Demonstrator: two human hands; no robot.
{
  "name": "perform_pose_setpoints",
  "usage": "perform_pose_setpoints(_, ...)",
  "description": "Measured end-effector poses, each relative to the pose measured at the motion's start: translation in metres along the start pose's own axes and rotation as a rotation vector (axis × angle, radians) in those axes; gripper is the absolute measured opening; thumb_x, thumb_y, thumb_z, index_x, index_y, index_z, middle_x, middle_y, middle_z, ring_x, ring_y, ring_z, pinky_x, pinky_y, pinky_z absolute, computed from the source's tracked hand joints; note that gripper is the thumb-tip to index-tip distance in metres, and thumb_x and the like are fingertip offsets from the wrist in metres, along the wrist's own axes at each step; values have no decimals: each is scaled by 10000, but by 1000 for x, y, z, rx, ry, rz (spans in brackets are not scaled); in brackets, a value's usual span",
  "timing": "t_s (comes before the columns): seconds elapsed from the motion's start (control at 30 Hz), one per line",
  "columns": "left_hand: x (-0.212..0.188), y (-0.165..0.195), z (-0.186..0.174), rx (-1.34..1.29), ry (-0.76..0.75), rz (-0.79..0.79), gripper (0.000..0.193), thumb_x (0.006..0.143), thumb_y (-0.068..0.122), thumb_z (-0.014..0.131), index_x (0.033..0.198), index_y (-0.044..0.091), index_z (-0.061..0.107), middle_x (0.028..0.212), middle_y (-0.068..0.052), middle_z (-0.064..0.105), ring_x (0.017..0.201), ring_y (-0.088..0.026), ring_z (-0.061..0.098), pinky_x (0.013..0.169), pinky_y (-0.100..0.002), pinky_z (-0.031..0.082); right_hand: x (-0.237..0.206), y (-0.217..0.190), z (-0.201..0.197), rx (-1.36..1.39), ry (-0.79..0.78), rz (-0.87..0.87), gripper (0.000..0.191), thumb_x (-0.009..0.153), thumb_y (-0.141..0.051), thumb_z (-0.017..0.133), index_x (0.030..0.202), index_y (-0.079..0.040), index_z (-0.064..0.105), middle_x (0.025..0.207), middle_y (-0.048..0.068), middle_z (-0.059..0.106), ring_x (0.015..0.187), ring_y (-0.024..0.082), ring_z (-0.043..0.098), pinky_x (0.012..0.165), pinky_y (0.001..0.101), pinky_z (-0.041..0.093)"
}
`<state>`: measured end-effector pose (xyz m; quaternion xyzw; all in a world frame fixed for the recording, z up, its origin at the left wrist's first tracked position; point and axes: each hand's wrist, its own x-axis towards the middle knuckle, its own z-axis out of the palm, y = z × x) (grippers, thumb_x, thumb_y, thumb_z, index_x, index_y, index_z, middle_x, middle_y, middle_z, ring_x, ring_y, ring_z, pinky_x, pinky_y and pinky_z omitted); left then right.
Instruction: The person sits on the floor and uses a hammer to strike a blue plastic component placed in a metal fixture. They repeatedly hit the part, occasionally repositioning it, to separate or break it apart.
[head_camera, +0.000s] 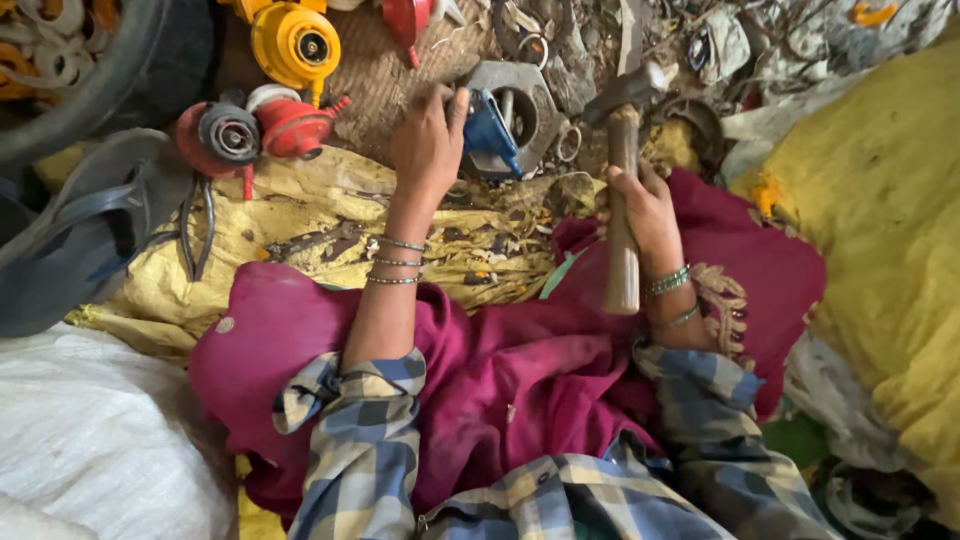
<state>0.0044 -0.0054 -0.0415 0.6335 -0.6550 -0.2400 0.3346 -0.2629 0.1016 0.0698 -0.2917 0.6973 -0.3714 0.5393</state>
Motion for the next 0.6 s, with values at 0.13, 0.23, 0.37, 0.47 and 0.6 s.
perform_pose_setpoints(0.13, 2, -13, -10, 45, 39, -54, 313, 1052, 398, 605, 1005, 89, 616, 924, -155, 711, 802, -383, 696, 668, -504, 522, 30, 21, -14, -17, 2, 129, 299, 1010, -329, 605, 1101, -49, 555, 736, 61, 627, 529, 150, 603, 458, 303, 524)
perform_pose_setpoints(0.23, -5, -22, -25, 51, 66, 27, 170, 965, 221, 705, 1027, 92, 614, 924, -127, 716, 843, -356, 707, 725, -486, 533, 52, 29, -21, 326, -150, 238, 346, 1038, -338, 606, 1147, -10, 585, 789, 68, 661, 584, 149, 615, 518, 299, 536)
perform_pose_setpoints(0.37, -24, -15, -35, 233, -8, 133, 261, 733, 202, 819, 912, 85, 669, 829, -159, 723, 798, -406, 690, 680, -520, 521, 64, 31, -27, 316, -104, 249, 343, 983, -362, 598, 1100, -40, 602, 767, 91, 684, 577, 199, 638, 542, 319, 556)
perform_pose_setpoints(0.47, -49, -13, -37, 154, -201, 96, 166, 838, 189, 795, 905, 80, 691, 856, -173, 725, 851, -405, 696, 705, -532, 515, 57, 36, -24, 49, -34, 120, 329, 996, -352, 663, 1049, -29, 632, 786, 57, 657, 575, 172, 596, 508, 312, 499)
perform_pose_setpoints(0.6, -86, -4, -22, 179, -463, 112, 67, 840, 114, 718, 901, 124, 744, 888, -181, 729, 862, -408, 706, 722, -525, 535, 45, 45, -15, -248, 33, -180, 359, 909, -268, 719, 1091, 30, 636, 886, 112, 681, 719, 246, 652, 612, 381, 528)
